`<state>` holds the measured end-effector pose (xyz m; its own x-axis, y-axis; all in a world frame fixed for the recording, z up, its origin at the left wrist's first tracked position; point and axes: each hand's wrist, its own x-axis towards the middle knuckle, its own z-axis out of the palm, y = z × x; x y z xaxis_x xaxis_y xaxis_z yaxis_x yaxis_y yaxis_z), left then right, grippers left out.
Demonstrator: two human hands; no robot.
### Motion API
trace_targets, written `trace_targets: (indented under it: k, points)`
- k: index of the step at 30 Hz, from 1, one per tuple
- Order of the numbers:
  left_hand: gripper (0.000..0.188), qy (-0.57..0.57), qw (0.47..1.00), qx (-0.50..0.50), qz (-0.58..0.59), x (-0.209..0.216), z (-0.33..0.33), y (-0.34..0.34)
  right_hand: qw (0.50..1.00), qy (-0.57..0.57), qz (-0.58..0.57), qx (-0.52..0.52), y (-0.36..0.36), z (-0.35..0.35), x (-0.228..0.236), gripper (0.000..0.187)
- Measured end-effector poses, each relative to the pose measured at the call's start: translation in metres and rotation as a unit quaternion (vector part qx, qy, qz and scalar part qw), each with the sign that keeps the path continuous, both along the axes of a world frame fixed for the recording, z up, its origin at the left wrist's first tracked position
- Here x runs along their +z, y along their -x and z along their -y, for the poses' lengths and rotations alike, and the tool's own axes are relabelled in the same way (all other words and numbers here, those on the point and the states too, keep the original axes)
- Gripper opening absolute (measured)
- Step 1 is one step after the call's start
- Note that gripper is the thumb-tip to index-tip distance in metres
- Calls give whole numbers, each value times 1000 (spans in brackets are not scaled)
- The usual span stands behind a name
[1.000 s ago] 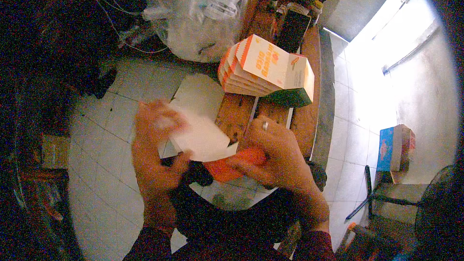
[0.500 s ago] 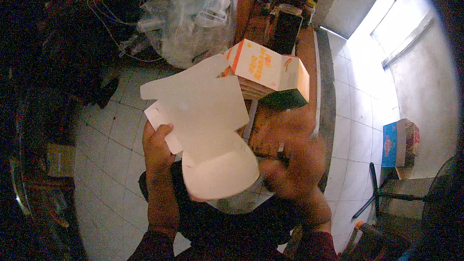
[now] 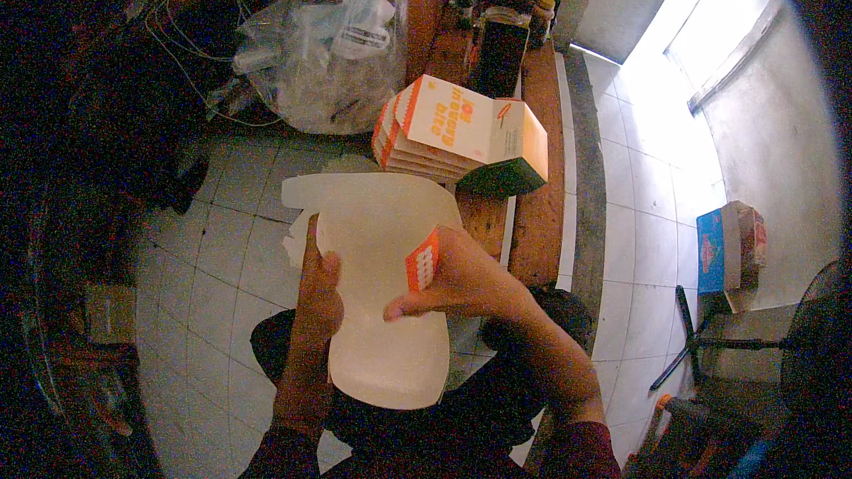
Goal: The person assembles flat-packed cardboard boxes by folding and interlocking tabs. They handle each box one at a time, folding sides and locking flaps to form a finished box, then stacking completed units on the table.
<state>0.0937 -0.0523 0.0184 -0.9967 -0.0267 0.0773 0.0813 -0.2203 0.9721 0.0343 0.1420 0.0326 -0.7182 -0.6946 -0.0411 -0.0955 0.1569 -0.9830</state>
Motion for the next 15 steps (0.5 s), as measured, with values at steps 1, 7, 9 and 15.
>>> trace_targets:
  k: [1,7,9,15]
  points:
    - [51,-80,997,-15,-8,-6,5,-1,998,-52,25,-15,-1,3,2,82]
    - [37,-30,999,8,14,1,3,3,988,-86,-43,-120,-3,11,-5,55]
    - [31,69,997,33,-22,3,3,6,983,-47,-106,-146,-4,9,-13,35]
    - [28,164,973,155,-38,4,8,9,928,204,-91,-297,-6,22,1,26]
